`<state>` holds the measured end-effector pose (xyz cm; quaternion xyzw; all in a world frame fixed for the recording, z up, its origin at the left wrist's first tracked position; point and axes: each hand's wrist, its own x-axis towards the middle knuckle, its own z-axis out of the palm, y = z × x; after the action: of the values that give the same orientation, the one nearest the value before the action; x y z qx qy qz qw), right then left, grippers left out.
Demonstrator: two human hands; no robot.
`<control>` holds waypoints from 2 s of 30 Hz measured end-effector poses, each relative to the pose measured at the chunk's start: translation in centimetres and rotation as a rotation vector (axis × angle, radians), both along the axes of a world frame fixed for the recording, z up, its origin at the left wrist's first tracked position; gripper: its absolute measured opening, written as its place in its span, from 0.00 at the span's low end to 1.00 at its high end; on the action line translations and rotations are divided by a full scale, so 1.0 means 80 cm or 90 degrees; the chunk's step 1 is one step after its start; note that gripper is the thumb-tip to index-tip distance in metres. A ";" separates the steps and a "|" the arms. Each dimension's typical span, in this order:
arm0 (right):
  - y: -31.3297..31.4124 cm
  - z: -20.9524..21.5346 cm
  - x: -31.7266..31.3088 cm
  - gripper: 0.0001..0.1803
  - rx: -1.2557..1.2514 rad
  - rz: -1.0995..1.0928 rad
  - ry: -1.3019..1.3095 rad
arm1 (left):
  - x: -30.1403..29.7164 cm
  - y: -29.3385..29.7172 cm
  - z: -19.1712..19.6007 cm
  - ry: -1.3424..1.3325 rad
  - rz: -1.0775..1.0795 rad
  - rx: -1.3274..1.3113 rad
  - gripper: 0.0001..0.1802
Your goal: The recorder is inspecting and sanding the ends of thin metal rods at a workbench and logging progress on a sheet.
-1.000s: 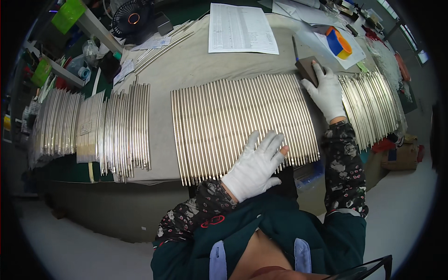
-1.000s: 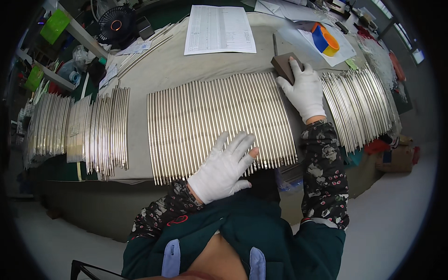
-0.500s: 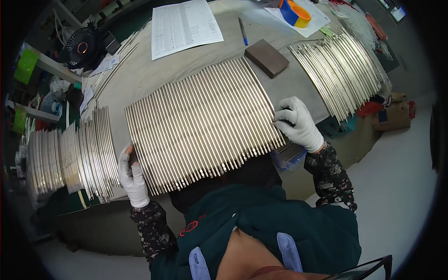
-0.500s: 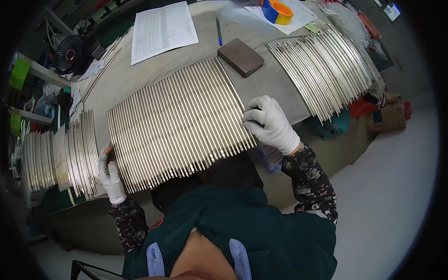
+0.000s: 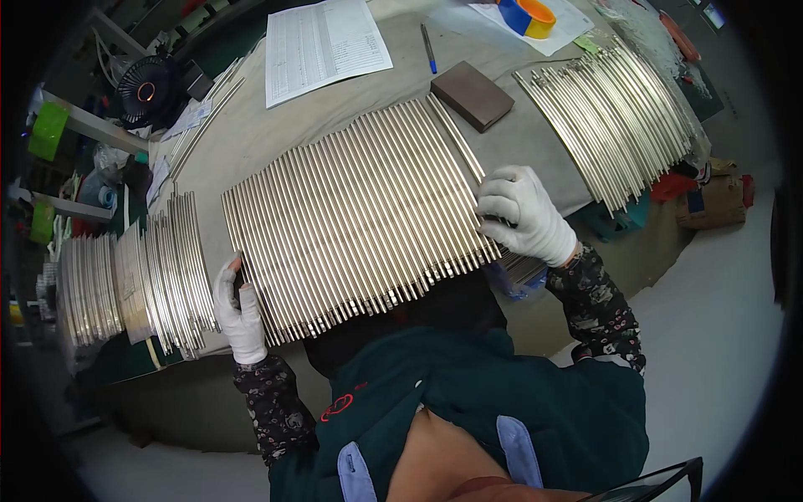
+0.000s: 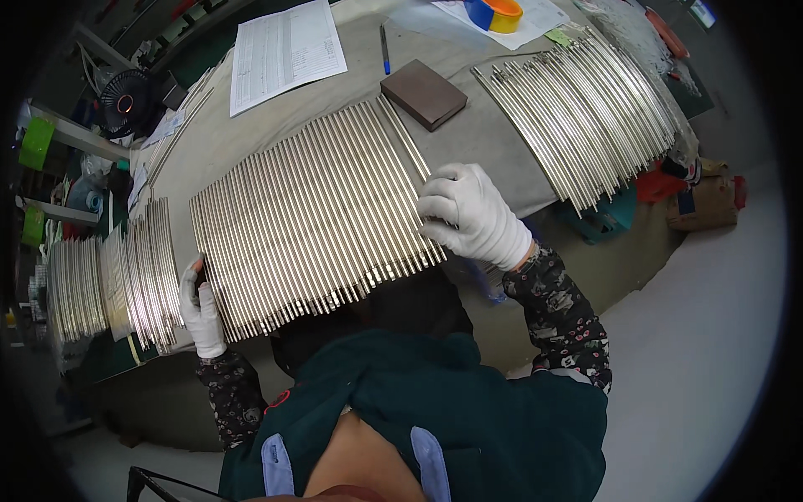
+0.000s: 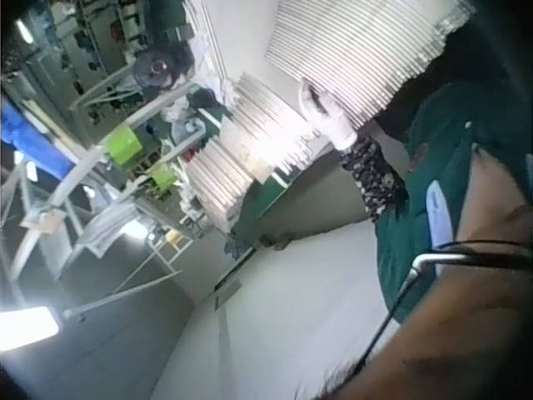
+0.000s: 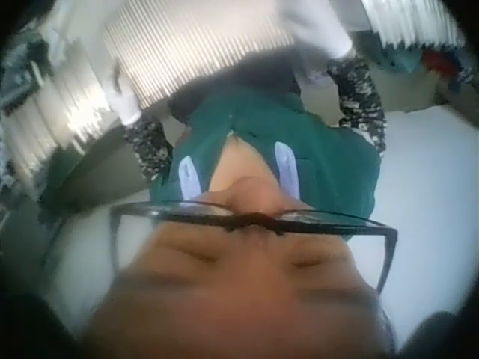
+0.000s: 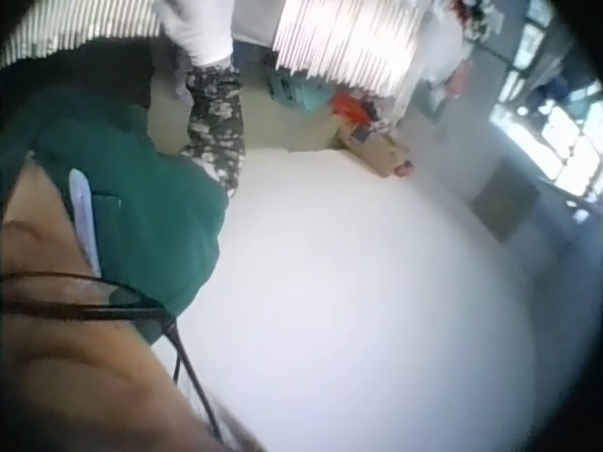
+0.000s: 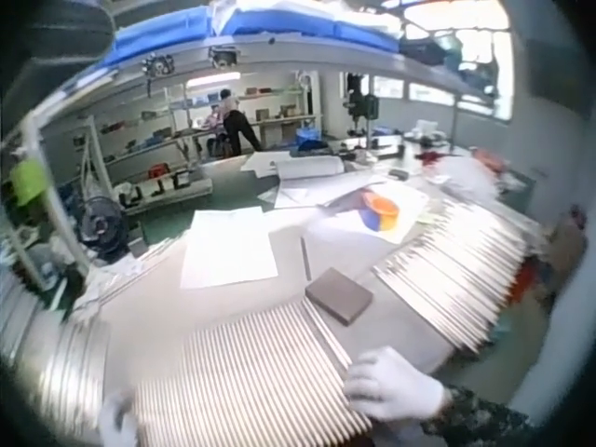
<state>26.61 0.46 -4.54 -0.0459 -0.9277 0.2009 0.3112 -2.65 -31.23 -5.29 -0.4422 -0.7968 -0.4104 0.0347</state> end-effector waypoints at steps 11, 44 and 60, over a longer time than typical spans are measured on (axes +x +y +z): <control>0.002 0.001 -0.006 0.11 0.012 0.054 -0.023 | 0.001 0.002 0.002 0.004 0.007 -0.002 0.23; -0.026 0.037 -0.035 0.15 0.064 0.177 -0.171 | 0.003 0.005 -0.002 0.060 -0.019 0.004 0.19; -0.041 0.051 -0.057 0.14 0.099 0.204 -0.209 | 0.012 0.009 0.006 0.032 0.018 0.009 0.19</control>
<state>22.06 -2.80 -0.46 0.0939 -0.9740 0.1653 0.1230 -1.69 -30.49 -4.77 -0.4408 -0.7988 -0.4044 0.0632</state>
